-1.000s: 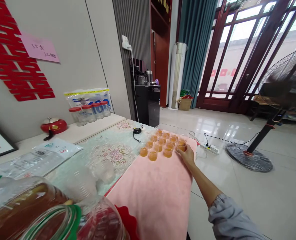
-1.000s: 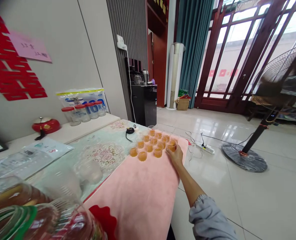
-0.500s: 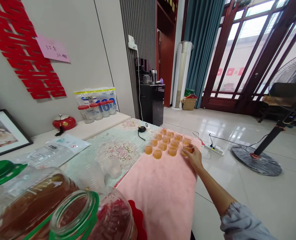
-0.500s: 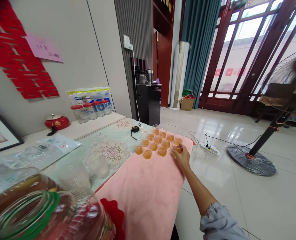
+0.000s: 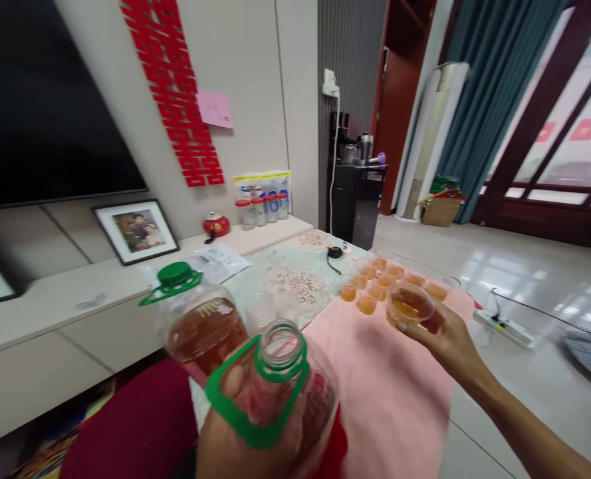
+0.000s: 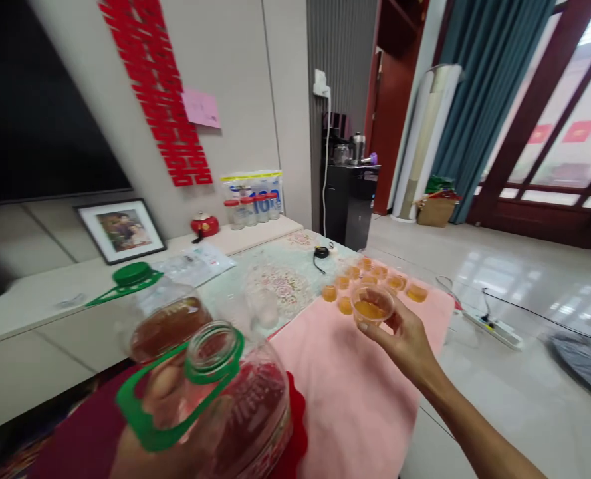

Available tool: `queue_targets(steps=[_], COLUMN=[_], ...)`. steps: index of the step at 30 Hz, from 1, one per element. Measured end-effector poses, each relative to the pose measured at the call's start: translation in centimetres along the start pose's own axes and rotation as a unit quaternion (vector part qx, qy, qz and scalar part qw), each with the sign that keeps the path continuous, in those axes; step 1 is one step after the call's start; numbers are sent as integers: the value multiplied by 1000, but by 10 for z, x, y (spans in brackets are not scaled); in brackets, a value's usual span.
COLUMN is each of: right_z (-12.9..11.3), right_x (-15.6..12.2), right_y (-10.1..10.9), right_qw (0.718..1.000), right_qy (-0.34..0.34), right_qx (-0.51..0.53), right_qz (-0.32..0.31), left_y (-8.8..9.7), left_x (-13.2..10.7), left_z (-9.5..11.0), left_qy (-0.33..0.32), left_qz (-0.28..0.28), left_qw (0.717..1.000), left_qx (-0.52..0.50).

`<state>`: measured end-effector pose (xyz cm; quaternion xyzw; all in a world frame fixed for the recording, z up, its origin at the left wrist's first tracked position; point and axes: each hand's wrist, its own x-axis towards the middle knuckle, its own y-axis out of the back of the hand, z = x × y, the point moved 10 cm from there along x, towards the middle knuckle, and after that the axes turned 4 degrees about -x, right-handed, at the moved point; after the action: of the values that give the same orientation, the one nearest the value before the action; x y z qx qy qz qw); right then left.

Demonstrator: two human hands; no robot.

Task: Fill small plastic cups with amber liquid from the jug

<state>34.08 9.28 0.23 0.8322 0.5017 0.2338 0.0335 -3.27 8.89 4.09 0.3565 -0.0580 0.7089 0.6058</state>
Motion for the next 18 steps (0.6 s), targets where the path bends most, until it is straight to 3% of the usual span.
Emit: queue_targets(steps=[6, 11, 14, 18], right_z=[-96, -166, -191, -207], right_x=[5, -1, -4, -5], right_y=[-53, -87, -97, -104], right_qw=[982, 926, 901, 888], right_qy=[145, 320, 381, 410], right_qx=[-78, -160, -171, -161], right_qz=[-90, -116, -118, -131], left_y=[-8, -5, -6, -10], left_x=[6, 6, 7, 10], left_z=[4, 7, 11, 18], left_qy=[14, 2, -2, 5], left_qz=[-20, 1, 15, 18], left_qw=[999, 999, 1000, 999], left_qx=[48, 35, 18, -39])
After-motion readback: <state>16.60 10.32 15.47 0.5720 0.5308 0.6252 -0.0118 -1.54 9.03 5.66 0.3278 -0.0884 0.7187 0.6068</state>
